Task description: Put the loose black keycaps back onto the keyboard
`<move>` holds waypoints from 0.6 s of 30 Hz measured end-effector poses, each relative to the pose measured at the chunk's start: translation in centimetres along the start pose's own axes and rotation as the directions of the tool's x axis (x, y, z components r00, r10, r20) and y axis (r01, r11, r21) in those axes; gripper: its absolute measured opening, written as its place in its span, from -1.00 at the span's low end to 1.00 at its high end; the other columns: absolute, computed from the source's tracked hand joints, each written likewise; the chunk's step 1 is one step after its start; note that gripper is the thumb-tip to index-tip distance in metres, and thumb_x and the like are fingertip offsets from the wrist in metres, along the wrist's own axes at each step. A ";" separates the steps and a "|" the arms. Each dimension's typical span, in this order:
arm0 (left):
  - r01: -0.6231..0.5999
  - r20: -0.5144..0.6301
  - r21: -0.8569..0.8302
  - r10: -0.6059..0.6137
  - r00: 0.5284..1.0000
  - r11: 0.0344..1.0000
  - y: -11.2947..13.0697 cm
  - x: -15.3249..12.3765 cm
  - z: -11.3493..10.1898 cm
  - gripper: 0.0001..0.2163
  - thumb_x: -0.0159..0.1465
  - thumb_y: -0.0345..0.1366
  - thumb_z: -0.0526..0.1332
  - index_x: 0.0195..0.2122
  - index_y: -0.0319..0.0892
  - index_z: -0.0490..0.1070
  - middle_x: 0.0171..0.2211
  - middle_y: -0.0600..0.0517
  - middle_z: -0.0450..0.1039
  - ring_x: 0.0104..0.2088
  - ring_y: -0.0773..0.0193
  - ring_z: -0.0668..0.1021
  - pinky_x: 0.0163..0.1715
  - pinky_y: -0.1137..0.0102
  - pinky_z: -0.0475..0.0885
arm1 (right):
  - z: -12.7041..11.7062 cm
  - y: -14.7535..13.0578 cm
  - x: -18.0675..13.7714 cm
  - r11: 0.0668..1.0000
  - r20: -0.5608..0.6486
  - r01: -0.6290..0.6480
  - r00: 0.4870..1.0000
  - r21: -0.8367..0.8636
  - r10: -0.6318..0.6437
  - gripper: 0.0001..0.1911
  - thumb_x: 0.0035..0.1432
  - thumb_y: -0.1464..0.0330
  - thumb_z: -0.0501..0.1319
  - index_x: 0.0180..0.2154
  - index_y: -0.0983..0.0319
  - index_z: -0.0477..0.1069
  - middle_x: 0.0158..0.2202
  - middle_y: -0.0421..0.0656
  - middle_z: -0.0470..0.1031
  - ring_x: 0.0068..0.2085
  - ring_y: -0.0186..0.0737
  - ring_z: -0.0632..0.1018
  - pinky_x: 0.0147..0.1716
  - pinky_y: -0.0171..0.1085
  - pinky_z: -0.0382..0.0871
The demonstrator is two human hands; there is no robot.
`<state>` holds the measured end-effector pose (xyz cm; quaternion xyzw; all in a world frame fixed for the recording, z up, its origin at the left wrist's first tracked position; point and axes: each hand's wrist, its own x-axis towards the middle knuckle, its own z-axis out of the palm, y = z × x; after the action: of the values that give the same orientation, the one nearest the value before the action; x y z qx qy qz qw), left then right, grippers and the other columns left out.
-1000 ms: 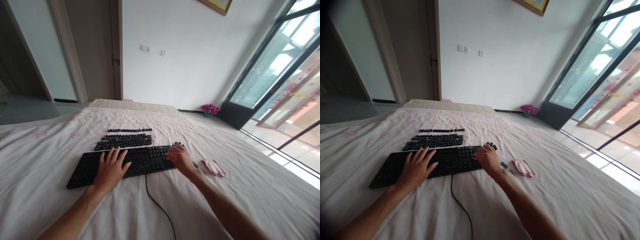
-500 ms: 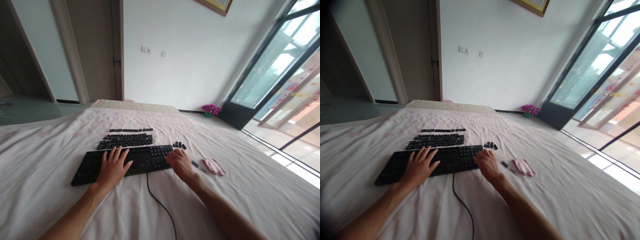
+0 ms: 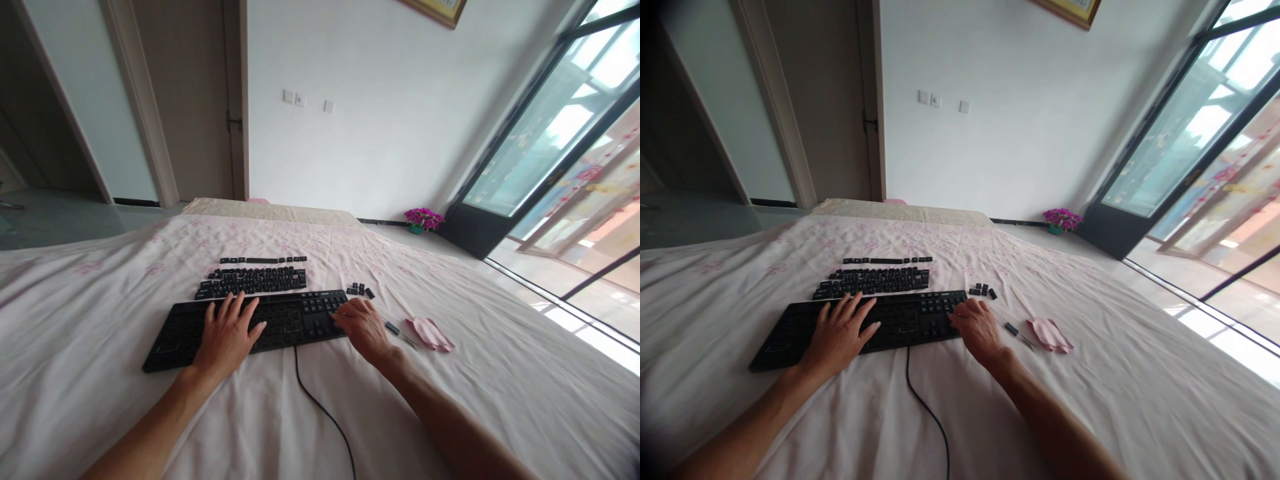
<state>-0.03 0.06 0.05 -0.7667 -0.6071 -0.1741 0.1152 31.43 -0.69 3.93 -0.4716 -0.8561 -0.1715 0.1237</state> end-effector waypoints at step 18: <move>-0.007 -0.001 -0.008 0.007 1.000 1.000 -0.1 0.0 0.1 -0.53 0.30 -0.05 0.03 0.18 -0.10 0.30 0.24 -0.18 0.22 0.24 -0.09 0.21 0.19 -0.06 -0.04 | 0.4 -0.3 -0.3 1.000 0.003 0.015 1.000 -0.022 -0.015 -0.80 0.30 0.26 0.11 -0.18 0.12 0.49 -0.30 -0.14 0.48 -0.20 -0.16 0.35 -0.26 -0.18 0.07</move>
<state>-0.09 0.13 -0.05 -0.7691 -0.6037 -0.1766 0.1129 31.32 -0.95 3.39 -0.4668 -0.8579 -0.1809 0.1159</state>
